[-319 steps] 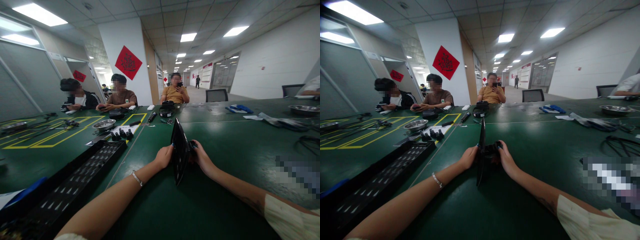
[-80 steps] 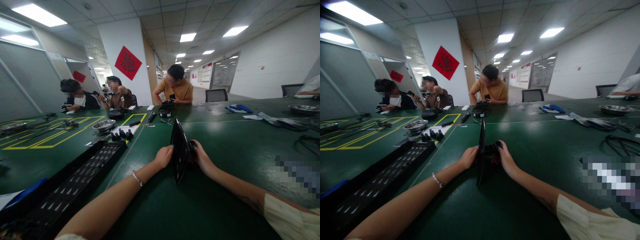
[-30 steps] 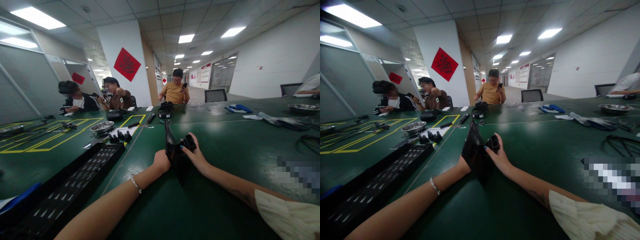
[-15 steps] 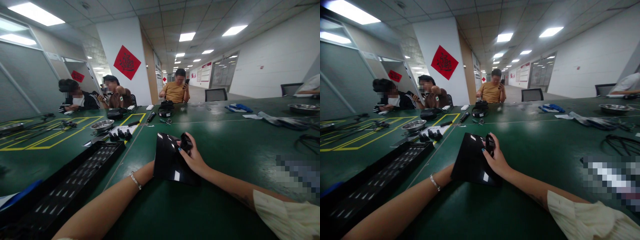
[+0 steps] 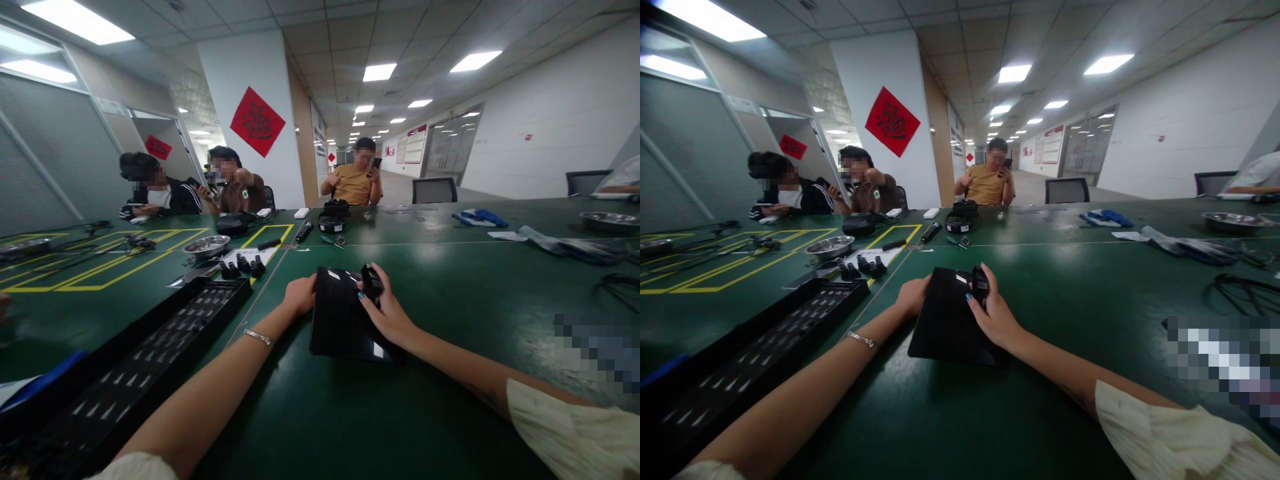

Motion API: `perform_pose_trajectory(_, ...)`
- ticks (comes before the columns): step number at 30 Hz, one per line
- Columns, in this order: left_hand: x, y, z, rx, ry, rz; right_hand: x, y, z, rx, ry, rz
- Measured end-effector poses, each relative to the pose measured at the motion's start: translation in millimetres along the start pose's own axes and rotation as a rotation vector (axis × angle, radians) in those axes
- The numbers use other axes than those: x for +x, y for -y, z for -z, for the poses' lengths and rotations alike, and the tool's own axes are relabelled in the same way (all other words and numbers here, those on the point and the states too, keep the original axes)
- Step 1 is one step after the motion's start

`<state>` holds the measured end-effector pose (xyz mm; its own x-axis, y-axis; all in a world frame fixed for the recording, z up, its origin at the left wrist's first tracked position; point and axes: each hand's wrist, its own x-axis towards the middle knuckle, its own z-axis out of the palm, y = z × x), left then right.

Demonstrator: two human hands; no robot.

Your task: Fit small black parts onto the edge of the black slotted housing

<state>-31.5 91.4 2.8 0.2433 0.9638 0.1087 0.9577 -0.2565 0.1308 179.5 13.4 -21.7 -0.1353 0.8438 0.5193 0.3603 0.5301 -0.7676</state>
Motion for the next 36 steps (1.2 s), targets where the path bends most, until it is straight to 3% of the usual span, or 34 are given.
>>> perform_pose_trajectory(5, 4.4, 4.1, -2.0, 0.031, -0.06, 0.183, 0.2, 4.0, -2.3, -0.136, 0.07, 0.018)
perform_pose_trajectory(10, 4.0, 1.0, -3.7, 0.07, -0.085, 0.223, -13.9, 18.6, -5.5, -0.417, -0.086, 0.09)
perform_pose_trajectory(13, 4.5, 1.7, -4.5, 0.082, -0.075, 0.212, -27.1, 35.2, -7.9, -0.554, -0.091, 0.208)
perform_pose_trajectory(15, 4.8, 2.3, -5.7, 0.094, -0.062, 0.191, -35.1, 47.2, -10.0, -0.624, 0.013, 0.304)
perform_pose_trajectory(18, 5.1, 2.3, -7.9, 0.112, -0.058, 0.168, -42.9, 61.6, -16.6, -0.67, 0.317, 0.428)
perform_pose_trajectory(20, 5.3, 1.9, -9.1, 0.109, -0.065, 0.147, -43.3, 66.3, -24.4, -0.689, 0.444, 0.42)
perform_pose_trajectory(23, 6.3, 2.4, -10.1, 0.071, -0.076, 0.129, -35.1, 66.3, -38.8, -0.755, 0.487, 0.299)
perform_pose_trajectory(26, 9.2, 6.6, -11.6, -0.059, -0.108, 0.156, -20.5, 61.9, -50.9, -0.839, 0.495, 0.24)
perform_pose_trajectory(32, 21.0, 25.0, -22.6, -0.585, -0.285, 0.16, -4.0, 56.3, -65.1, -0.926, 0.49, 0.258)
perform_pose_trajectory(36, 25.6, 30.8, -27.7, -0.678, -0.266, 0.176, -5.0, 58.4, -67.9, -0.919, 0.493, 0.233)
